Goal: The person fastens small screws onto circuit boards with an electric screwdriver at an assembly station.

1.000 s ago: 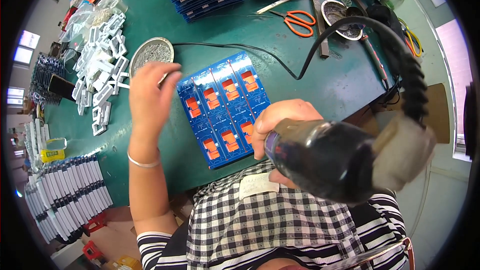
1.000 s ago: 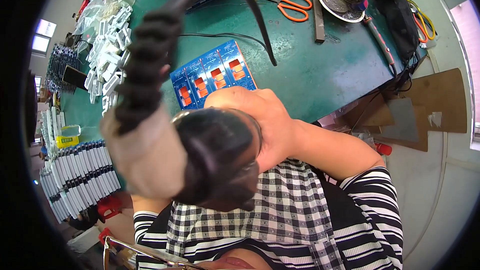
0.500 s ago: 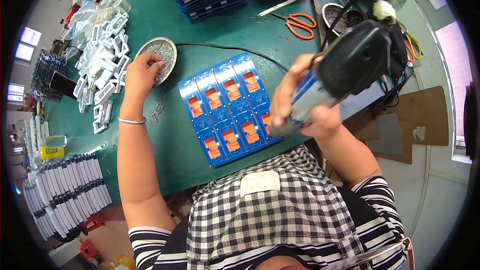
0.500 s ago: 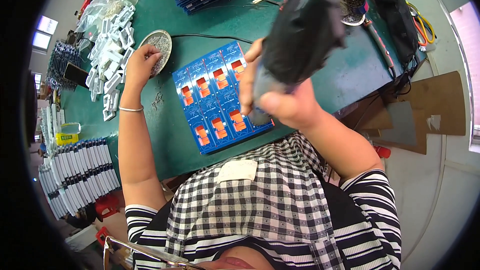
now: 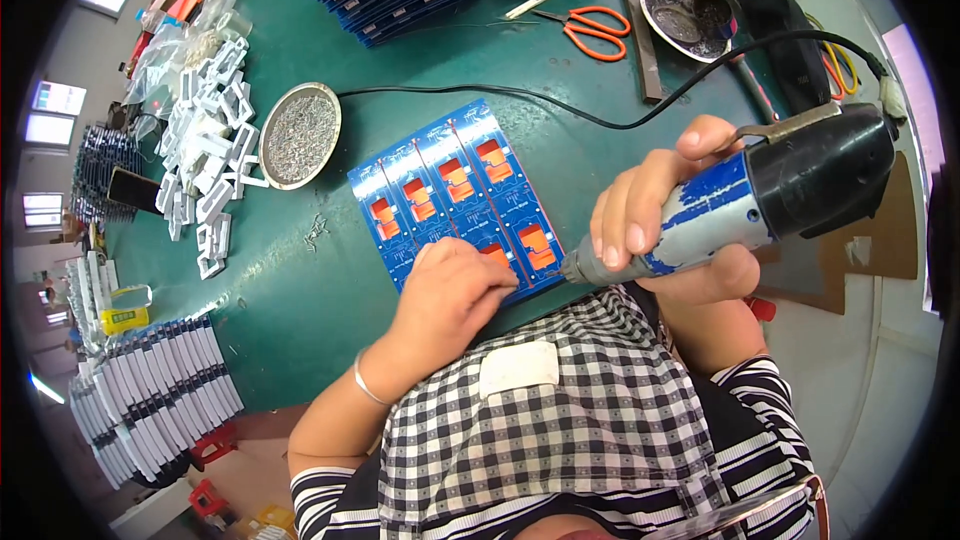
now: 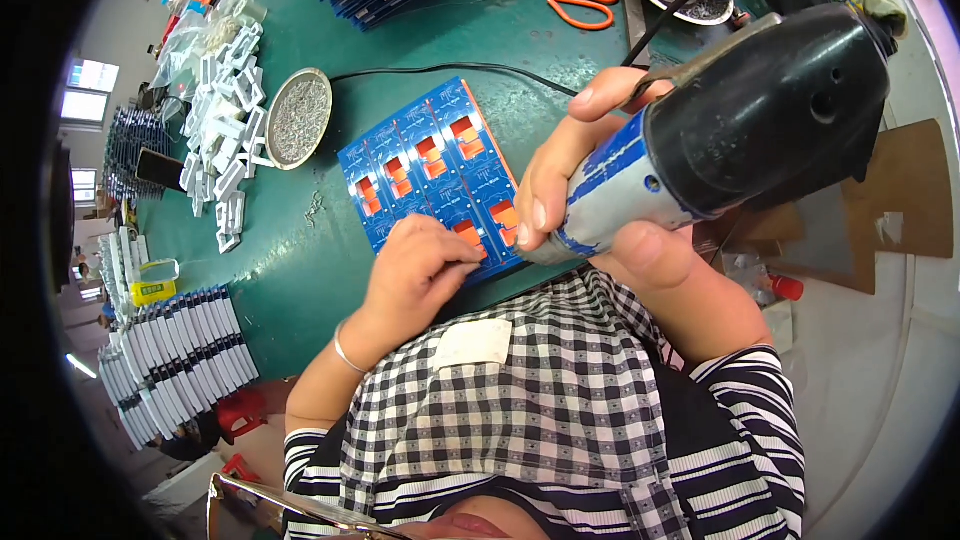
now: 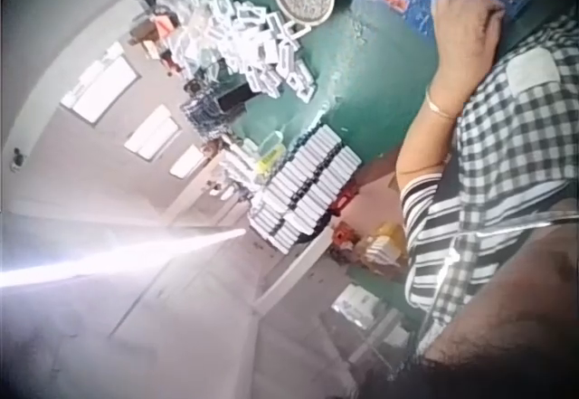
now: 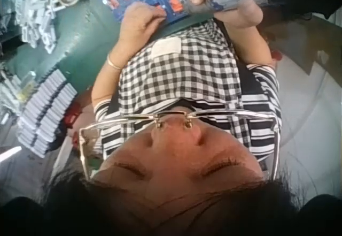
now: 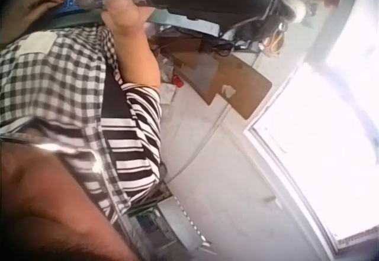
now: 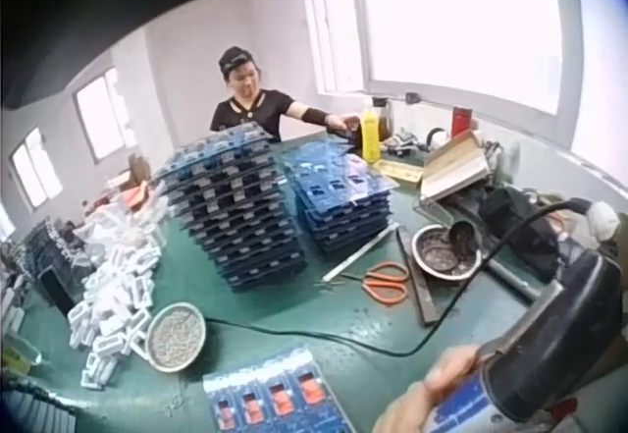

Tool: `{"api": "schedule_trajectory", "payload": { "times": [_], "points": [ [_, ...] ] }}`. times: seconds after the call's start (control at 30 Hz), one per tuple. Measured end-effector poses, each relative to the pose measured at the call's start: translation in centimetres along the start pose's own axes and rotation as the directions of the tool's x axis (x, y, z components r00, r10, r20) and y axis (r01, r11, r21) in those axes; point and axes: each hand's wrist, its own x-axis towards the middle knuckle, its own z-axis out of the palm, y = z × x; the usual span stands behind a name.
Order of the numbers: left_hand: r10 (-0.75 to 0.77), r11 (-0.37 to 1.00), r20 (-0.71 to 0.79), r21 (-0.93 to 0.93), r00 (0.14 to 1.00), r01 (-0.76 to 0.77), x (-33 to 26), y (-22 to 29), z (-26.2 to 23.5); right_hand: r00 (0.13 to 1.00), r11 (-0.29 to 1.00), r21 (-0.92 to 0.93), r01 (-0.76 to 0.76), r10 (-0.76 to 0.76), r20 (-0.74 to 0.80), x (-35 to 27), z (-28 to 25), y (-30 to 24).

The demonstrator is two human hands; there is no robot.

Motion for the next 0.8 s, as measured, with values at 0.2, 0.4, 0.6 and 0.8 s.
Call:
{"api": "schedule_trajectory", "payload": {
  "times": [0.2, 0.4, 0.6, 0.8],
  "points": [
    [0.038, 0.994, -0.013, 0.105, 0.999, -0.036, 0.0, 0.4, 1.5, 0.999, 1.0, 0.006, -0.013, 0.013, 0.048, -0.3, 0.0, -0.4],
    [0.051, 0.966, 0.001, 0.254, 0.999, -0.05, 0.8, 1.2, 1.1, 0.988, 0.999, -0.037, -0.004, 0.01, 0.156, -0.4, 0.0, -0.3],
    [0.113, 0.972, -0.052, 0.211, 0.992, -0.1, 0.3, 0.2, 1.6, 0.947, 0.96, -0.24, -0.146, 0.206, 0.246, -0.3, 1.1, -0.7],
    [0.107, 0.984, -0.071, 0.153, 0.992, -0.096, 0.2, 0.0, 1.6, 0.954, 0.95, -0.283, -0.129, 0.197, 0.228, -0.4, 1.2, 0.4]
  ]
}}
